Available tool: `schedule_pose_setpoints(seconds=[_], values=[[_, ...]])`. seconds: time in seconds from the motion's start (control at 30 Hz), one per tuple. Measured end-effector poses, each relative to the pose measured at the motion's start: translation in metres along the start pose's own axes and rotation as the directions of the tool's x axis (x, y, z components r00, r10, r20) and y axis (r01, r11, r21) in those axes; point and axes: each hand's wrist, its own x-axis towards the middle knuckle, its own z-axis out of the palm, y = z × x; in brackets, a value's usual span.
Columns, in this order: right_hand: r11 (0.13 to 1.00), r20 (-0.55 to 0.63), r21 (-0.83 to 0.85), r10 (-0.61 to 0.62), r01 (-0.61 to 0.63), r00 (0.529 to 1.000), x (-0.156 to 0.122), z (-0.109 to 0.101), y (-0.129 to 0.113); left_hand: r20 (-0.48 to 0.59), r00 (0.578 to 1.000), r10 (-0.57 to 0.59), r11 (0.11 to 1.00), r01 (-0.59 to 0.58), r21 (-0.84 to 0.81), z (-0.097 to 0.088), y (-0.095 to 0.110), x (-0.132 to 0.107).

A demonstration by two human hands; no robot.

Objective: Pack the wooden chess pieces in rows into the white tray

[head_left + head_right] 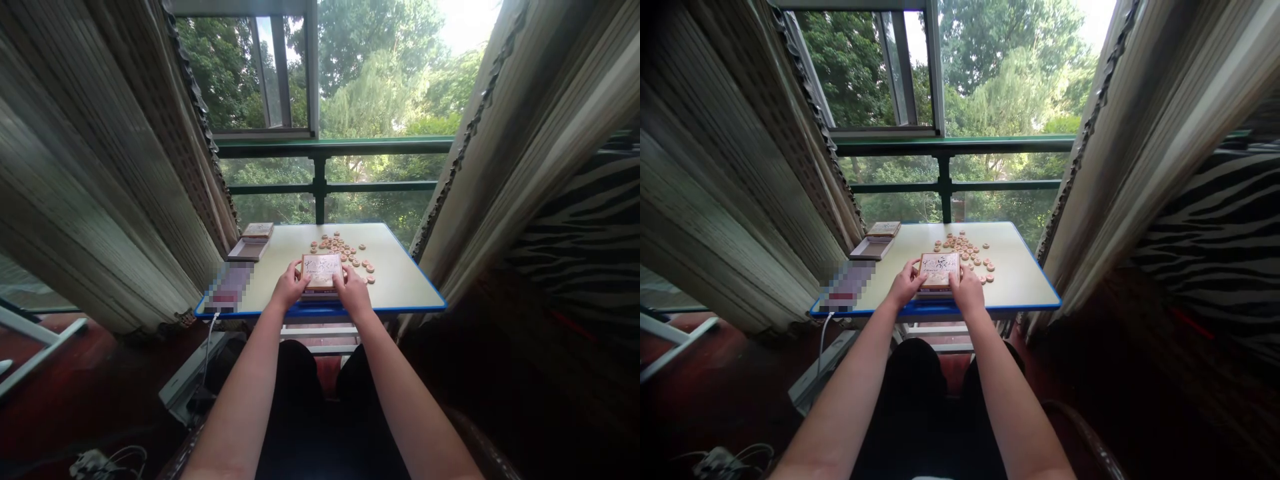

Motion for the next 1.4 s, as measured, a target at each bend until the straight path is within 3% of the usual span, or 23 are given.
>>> schedule_pose_setpoints(seconds=[0.27,0.77,1.0,1.2,1.4], values=[[1.0,0.007,-0.009,0.0,0.0,1.0,-0.004,0.001,0.0,0.06,0.996,-0.07,0.994,0.064,0.088,-0.002,0.003,0.0],[0.99,0.07,-0.138,0.016,-0.006,0.997,0.002,0.001,-0.001,0.066,0.987,-0.147,0.957,0.125,0.261,-0.001,0.009,0.004],[0.988,0.056,-0.157,0.015,-0.006,0.998,0.0,0.004,-0.001,0.072,0.99,-0.12,0.944,0.091,0.317,0.001,0.003,0.004],[0.977,0.036,-0.212,0.04,-0.031,0.999,-0.003,0.007,0.001,0.04,0.999,0.022,0.937,-0.035,0.348,0.003,-0.005,0.004],[0.968,0.008,-0.25,-0.027,0.028,1.0,-0.009,0.01,0.006,0.131,0.991,-0.004,0.936,-0.043,0.35,0.004,-0.008,0.004]])
